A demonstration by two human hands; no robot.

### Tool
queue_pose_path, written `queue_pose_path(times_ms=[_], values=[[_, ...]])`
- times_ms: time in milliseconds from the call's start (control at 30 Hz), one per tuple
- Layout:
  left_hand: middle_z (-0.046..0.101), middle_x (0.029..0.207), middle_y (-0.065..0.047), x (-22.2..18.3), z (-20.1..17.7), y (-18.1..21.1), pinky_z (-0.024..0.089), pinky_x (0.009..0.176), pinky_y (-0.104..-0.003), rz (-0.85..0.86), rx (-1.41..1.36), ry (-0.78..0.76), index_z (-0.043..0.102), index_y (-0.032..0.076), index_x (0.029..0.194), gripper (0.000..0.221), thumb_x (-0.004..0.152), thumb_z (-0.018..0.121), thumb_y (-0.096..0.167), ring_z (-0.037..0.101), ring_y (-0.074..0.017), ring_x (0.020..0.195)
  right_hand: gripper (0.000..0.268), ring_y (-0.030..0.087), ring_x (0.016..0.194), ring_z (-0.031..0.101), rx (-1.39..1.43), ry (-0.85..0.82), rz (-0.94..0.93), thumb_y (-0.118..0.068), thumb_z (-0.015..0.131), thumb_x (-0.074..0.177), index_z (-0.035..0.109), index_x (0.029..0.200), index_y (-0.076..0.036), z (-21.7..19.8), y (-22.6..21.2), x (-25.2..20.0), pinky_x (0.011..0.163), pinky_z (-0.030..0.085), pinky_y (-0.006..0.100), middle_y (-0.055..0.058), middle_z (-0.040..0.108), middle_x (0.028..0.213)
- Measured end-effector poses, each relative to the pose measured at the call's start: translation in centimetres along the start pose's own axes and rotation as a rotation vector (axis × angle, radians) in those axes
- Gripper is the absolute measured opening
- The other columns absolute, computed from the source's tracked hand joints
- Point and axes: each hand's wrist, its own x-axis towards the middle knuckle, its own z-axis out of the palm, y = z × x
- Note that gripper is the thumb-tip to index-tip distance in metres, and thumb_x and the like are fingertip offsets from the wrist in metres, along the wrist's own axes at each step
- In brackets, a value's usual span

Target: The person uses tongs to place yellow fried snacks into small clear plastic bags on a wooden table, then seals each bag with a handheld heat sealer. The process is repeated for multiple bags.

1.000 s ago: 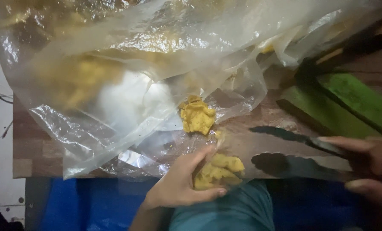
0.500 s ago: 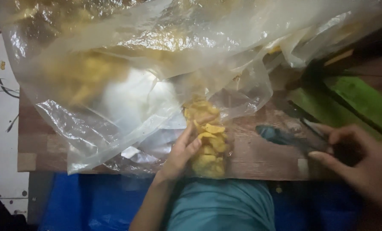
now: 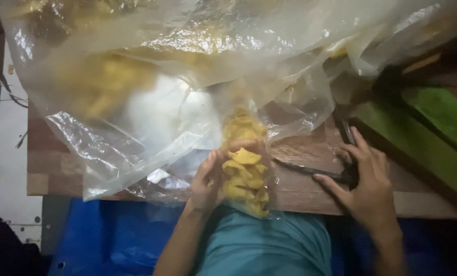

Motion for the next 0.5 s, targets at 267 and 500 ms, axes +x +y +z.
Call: queue_pose_path(times_ms=[267,500], values=[[0.062,0.131,-0.028,0.1,0.2,0.2,0.055,0.105,-0.058,-0.038,-0.278,-0.140,0.039,-0.003,0.154,0.062,0.112,0.037,0.043,0.066,-0.0442,0.115,0.082,0.046,0.144,0.043,0.078,0.048,0.076,-0.048,0.071,0.079,0.052,0.143,-0.001,-0.7,-0.1,-0.1,0.117,0.039,0.059,0.025,0.045,0.161],[0.070,0.117,-0.012,-0.4,-0.3,-0.7,0.062,0.088,-0.041,-0.095,0.162,-0.044,0.053,0.003,0.145,0.068,0.105,0.041,0.056,0.072,-0.0240,0.097,0.022,0.019,0.072,0.068,0.436,0.310,0.182,0.005,0.055,0.109,0.066,0.091,0.004,-0.9,-2.9,0.0,0.085,0.056,0.029,0.012,0.070,0.079]])
